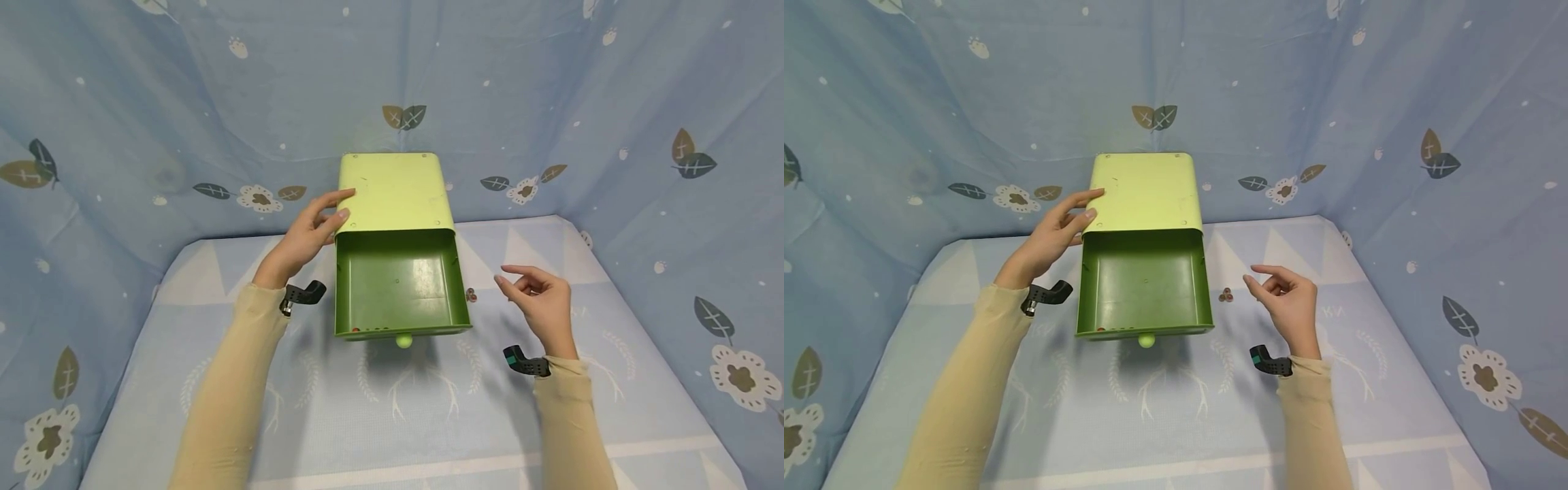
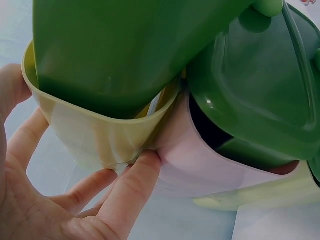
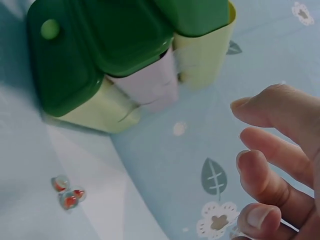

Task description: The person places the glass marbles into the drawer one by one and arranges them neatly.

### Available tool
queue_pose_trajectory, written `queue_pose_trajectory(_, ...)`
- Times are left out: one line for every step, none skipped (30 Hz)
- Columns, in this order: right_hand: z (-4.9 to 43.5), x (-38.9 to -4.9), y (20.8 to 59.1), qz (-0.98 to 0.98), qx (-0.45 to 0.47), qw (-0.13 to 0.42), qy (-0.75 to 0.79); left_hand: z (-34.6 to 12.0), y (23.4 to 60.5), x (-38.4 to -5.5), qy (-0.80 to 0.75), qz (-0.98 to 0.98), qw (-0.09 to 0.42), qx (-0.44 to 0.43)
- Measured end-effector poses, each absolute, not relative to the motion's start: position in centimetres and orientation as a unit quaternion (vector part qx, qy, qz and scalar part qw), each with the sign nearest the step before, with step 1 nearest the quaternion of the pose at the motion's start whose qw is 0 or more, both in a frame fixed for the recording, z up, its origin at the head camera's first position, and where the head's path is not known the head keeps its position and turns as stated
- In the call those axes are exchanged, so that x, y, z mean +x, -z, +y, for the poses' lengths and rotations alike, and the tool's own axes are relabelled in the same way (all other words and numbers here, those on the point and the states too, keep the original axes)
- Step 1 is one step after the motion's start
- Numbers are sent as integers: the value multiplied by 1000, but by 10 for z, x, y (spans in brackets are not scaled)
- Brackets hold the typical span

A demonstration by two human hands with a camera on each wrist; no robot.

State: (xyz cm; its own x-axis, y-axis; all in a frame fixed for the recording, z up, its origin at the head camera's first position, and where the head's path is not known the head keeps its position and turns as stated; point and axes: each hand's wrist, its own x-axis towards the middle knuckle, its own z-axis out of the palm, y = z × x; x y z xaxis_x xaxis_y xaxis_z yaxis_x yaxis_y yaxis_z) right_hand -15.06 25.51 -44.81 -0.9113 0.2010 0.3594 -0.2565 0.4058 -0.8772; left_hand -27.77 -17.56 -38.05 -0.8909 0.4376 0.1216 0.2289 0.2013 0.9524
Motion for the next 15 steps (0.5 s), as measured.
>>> queue_pose_trajectory(255,-150,450,-812,16,210,-545,-176,381,-278,-594,770,88,216)
queue_pose_trajectory(255,-150,452,-812,14,209,-545,-176,381,-278,-593,770,89,216)
queue_pose_trajectory(254,-150,454,-813,13,208,-544,-176,381,-279,-593,771,89,215)
queue_pose_trajectory(254,-150,456,-814,11,207,-542,-176,381,-279,-592,772,89,214)
queue_pose_trajectory(254,-150,458,-814,9,206,-542,-176,381,-279,-592,772,89,214)
queue_pose_trajectory(254,-150,461,-815,8,205,-542,-176,381,-279,-592,772,89,213)
queue_pose_trajectory(254,-150,463,-815,7,203,-543,-176,381,-279,-592,772,89,213)
queue_pose_trajectory(254,-150,465,-814,6,201,-545,-176,381,-279,-592,772,89,213)
queue_pose_trajectory(254,-150,467,-814,5,199,-545,-176,381,-279,-592,772,89,212)
queue_pose_trajectory(254,-150,470,-814,3,197,-547,-176,381,-279,-592,772,89,212)
queue_pose_trajectory(254,-151,472,-813,-1,195,-549,-175,381,-279,-592,772,89,213)
queue_pose_trajectory(253,-151,474,-812,-4,192,-551,-175,381,-279,-592,773,88,213)
queue_pose_trajectory(253,-151,477,-812,-9,188,-552,-175,381,-278,-591,773,88,213)
queue_pose_trajectory(252,-151,479,-813,-14,184,-552,-175,381,-278,-591,773,88,213)
queue_pose_trajectory(252,-151,482,-816,-19,179,-550,-175,381,-278,-591,773,88,213)
